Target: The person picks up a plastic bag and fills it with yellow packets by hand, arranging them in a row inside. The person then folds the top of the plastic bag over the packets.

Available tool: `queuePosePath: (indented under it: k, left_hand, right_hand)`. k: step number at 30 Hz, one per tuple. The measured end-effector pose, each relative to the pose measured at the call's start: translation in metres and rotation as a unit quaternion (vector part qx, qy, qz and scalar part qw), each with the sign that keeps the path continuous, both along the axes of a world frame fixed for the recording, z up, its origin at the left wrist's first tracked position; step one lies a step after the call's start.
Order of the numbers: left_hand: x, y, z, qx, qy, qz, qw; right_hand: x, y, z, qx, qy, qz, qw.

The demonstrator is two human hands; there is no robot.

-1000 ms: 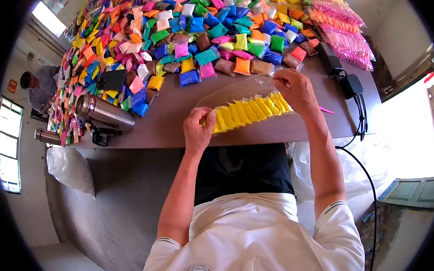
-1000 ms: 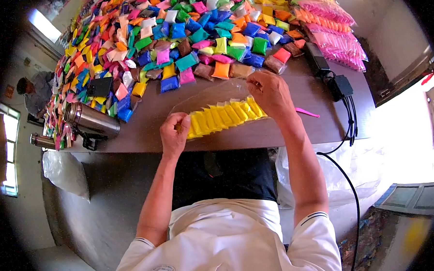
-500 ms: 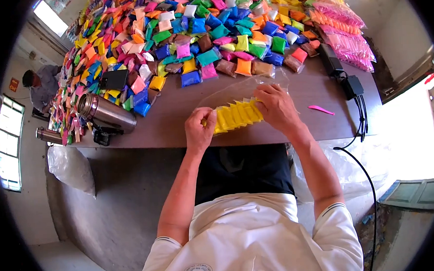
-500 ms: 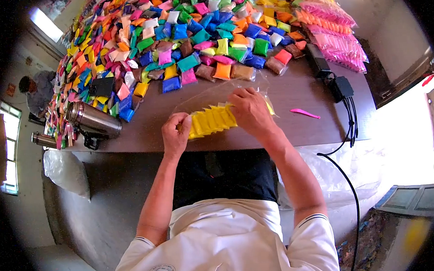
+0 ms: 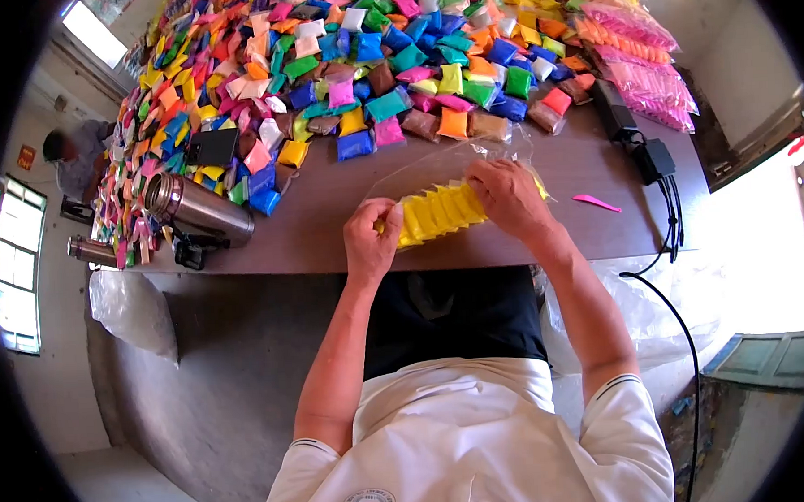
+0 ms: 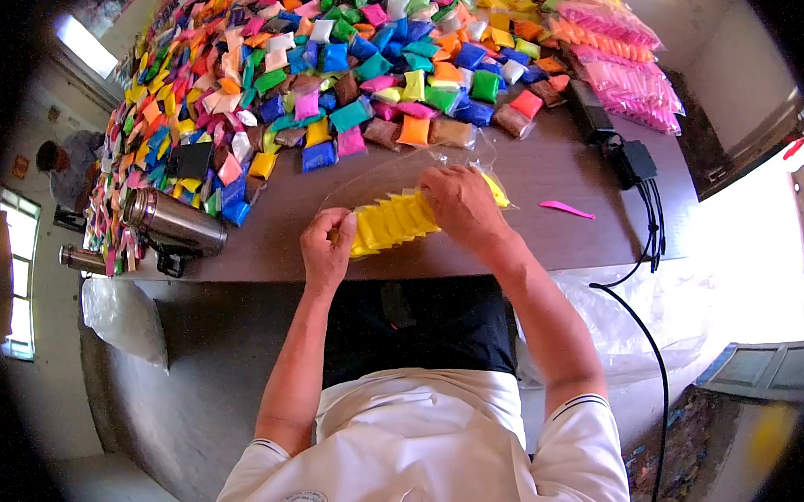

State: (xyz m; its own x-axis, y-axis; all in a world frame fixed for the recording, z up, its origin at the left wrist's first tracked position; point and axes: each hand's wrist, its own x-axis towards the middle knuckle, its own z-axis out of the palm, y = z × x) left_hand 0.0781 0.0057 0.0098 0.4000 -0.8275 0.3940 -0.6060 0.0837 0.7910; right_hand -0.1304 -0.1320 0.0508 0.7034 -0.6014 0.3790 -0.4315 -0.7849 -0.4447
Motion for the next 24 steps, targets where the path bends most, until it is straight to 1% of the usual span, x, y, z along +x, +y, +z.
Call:
queuePosePath:
  k: [1, 3, 6, 7, 9, 13, 15, 16, 18, 19, 21, 22, 24]
  left_hand:
    - [-0.001, 0.001, 0.000, 0.002, 0.001, 0.001, 1.000]
    - [-0.002, 0.001, 0.001, 0.001, 0.006, 0.008, 1.000]
    - [-0.002, 0.001, 0.000, 0.000, 0.011, 0.009, 1.000]
    - [-0.002, 0.001, 0.000, 0.000, 0.010, 0.008, 1.000]
    - [-0.002, 0.000, 0.000, -0.031, -0.010, 0.006, 0.999]
    - [-0.001, 0.000, 0.000, -0.014, -0.002, 0.014, 1.000]
    - [-0.002, 0.000, 0.000, -0.018, 0.005, 0.014, 1.000]
    - [-0.002, 0.000, 0.000, -0.018, 0.006, 0.013, 1.000]
    - [-0.003, -0.001, 0.000, -0.023, 0.010, 0.009, 1.000]
    - [-0.003, 0.000, 0.002, -0.022, 0.010, 0.008, 1.000]
    - [-0.004, 0.000, 0.005, -0.008, 0.008, 0.014, 1.000]
    - [-0.005, 0.000, 0.004, -0.009, 0.009, 0.010, 1.000]
    - [-0.005, 0.001, 0.004, -0.007, 0.001, 0.016, 1.000]
  right_hand:
    - [0.001, 0.000, 0.002, 0.002, 0.001, 0.001, 1.000]
    - [0.002, -0.002, 0.007, 0.061, -0.001, -0.025, 0.998]
    - [0.004, -0.004, 0.003, 0.084, 0.000, -0.034, 0.996]
    - [0.005, -0.004, 0.001, 0.084, -0.001, -0.034, 0.996]
    - [0.006, -0.004, -0.003, 0.060, -0.055, -0.035, 0.996]
    - [0.009, 0.002, -0.005, 0.036, -0.056, -0.044, 0.997]
    - [0.011, 0.010, -0.005, -0.105, -0.098, -0.077, 0.987]
    - [0.011, 0.012, -0.009, -0.105, -0.097, -0.077, 0.987]
    - [0.012, 0.013, -0.016, -0.148, -0.049, -0.064, 0.986]
    - [0.011, 0.015, -0.017, -0.148, -0.049, -0.066, 0.986]
    - [0.010, 0.017, -0.017, -0.118, -0.043, -0.028, 0.992]
    - [0.009, 0.016, -0.016, -0.119, -0.041, -0.032, 0.992]
    - [0.008, 0.016, -0.010, -0.060, -0.048, -0.025, 0.997]
